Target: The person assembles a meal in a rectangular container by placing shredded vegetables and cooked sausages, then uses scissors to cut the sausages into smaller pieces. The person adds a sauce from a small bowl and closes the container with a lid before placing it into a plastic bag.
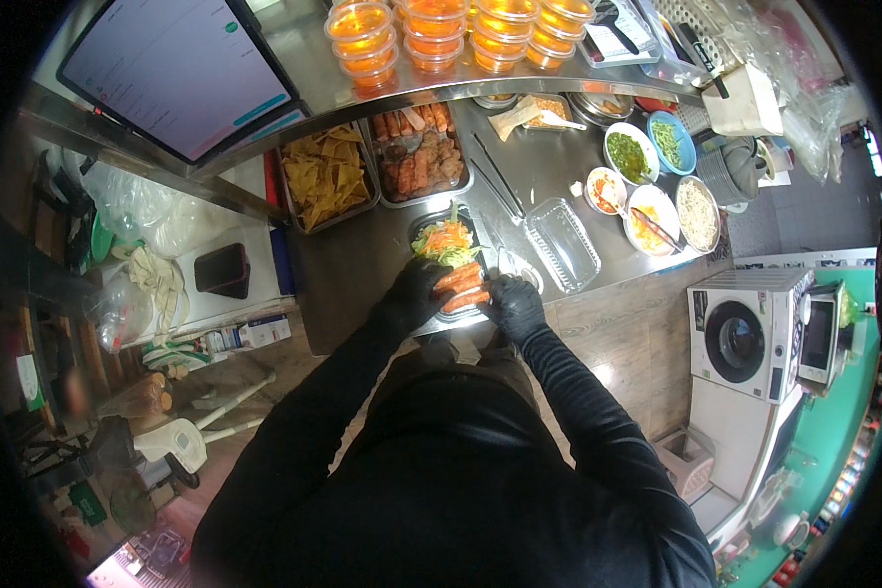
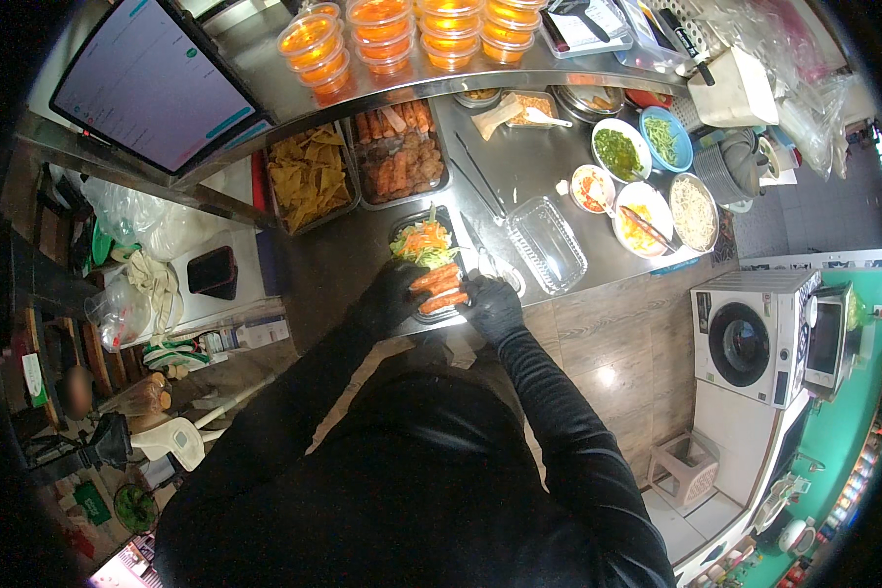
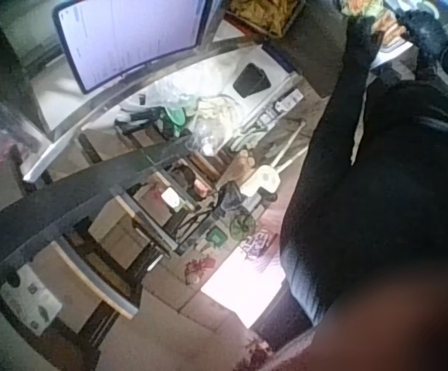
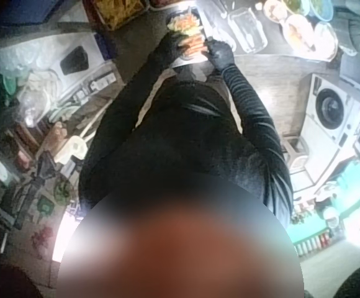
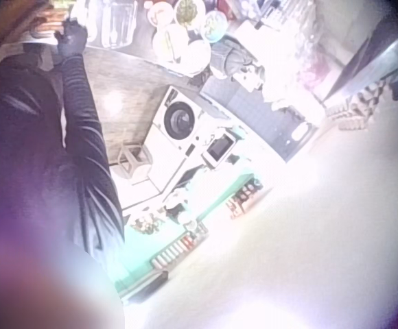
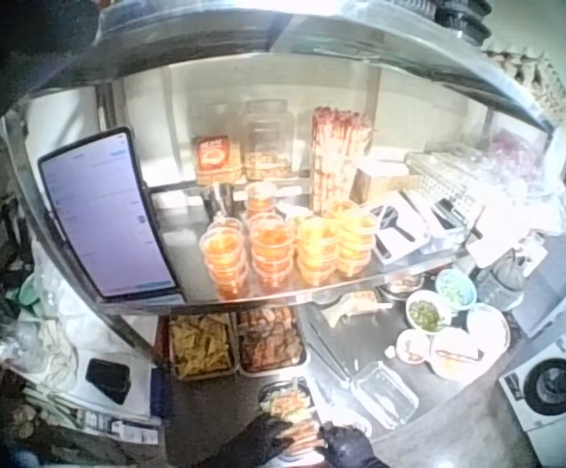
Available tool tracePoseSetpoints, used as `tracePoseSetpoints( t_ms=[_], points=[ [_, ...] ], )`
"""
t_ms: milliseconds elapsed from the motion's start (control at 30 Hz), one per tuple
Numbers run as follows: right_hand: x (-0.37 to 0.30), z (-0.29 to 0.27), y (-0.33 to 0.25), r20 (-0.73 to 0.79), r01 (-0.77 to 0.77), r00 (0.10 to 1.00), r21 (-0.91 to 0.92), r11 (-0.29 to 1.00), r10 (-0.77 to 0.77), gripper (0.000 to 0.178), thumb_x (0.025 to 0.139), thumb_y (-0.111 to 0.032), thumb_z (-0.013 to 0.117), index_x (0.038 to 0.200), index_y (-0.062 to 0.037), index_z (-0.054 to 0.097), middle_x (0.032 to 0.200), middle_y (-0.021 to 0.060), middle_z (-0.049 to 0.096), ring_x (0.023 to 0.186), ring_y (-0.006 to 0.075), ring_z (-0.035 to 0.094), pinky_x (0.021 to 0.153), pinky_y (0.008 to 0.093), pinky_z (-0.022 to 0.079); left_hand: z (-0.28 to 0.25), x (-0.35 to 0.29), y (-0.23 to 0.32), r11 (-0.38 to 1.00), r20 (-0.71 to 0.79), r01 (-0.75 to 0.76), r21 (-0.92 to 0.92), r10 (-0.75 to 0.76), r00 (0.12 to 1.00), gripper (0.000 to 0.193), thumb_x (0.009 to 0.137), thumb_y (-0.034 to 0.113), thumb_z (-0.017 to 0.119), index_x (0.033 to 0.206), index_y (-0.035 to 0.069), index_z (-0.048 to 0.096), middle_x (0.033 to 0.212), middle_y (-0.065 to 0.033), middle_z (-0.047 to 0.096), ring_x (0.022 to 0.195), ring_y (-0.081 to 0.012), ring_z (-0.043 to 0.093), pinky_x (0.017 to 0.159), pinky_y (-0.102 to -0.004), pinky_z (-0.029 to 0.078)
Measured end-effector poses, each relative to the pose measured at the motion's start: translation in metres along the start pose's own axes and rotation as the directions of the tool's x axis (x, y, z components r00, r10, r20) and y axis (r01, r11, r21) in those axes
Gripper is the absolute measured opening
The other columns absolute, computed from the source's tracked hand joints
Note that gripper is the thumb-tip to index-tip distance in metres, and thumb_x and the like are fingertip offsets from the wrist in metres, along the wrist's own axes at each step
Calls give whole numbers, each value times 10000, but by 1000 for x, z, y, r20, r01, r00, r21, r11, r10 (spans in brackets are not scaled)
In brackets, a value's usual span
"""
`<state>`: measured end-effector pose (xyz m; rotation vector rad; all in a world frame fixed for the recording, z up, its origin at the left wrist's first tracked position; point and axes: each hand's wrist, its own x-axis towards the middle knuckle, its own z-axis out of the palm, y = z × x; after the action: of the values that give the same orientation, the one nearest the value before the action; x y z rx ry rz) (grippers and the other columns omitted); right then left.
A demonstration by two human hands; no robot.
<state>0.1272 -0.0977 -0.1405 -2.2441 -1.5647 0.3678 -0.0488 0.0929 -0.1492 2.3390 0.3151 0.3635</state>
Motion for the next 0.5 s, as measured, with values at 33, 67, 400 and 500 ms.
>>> tracePoseSetpoints(
  t_ms=[33, 67, 400, 500],
  points=[
    [-1, -4, -2, 7, -52, 999, 54, 997, 52, 321, 825, -292, 794, 1078, -113, 708, 992, 117, 680, 939, 333, 661, 853, 477, 510, 9, -6, -8, 998, -21, 57, 11, -57, 998, 399, 930, 191, 748, 1255, 11, 601, 1224, -218, 580, 1151, -384, 572, 999, -456, 485],
    [-2, -9, -3, 15, -105, 994, 107, 989, 104, 315, 834, -276, 792, 1086, -109, 703, 1008, 124, 676, 950, 342, 657, 868, 481, 510, 11, -7, -9, 994, -43, 112, 20, -111, 993, 386, 933, 187, 746, 1243, 11, 598, 1213, -218, 577, 1136, -379, 575, 982, -453, 493],
    [-15, 8, 56, -57, -213, 976, -41, 976, 210, 398, 850, -137, 738, 1214, -41, 607, 1095, 209, 668, 1021, 409, 651, 897, 491, 523, -3, -6, 12, 928, 48, 361, -94, -358, 932, 362, 955, 219, 722, 1231, 5, 628, 1104, -194, 651, 973, -325, 656, 868, -434, 530],
    [-7, 11, 58, 61, -305, 950, -17, 952, 305, 420, 866, -173, 710, 1243, -37, 584, 1105, 210, 676, 1004, 410, 665, 902, 493, 531, 0, -7, 7, 937, 39, 344, -60, -342, 939, 368, 955, 230, 721, 1233, 5, 631, 1128, -201, 653, 989, -321, 659, 869, -431, 529]
  ],
)
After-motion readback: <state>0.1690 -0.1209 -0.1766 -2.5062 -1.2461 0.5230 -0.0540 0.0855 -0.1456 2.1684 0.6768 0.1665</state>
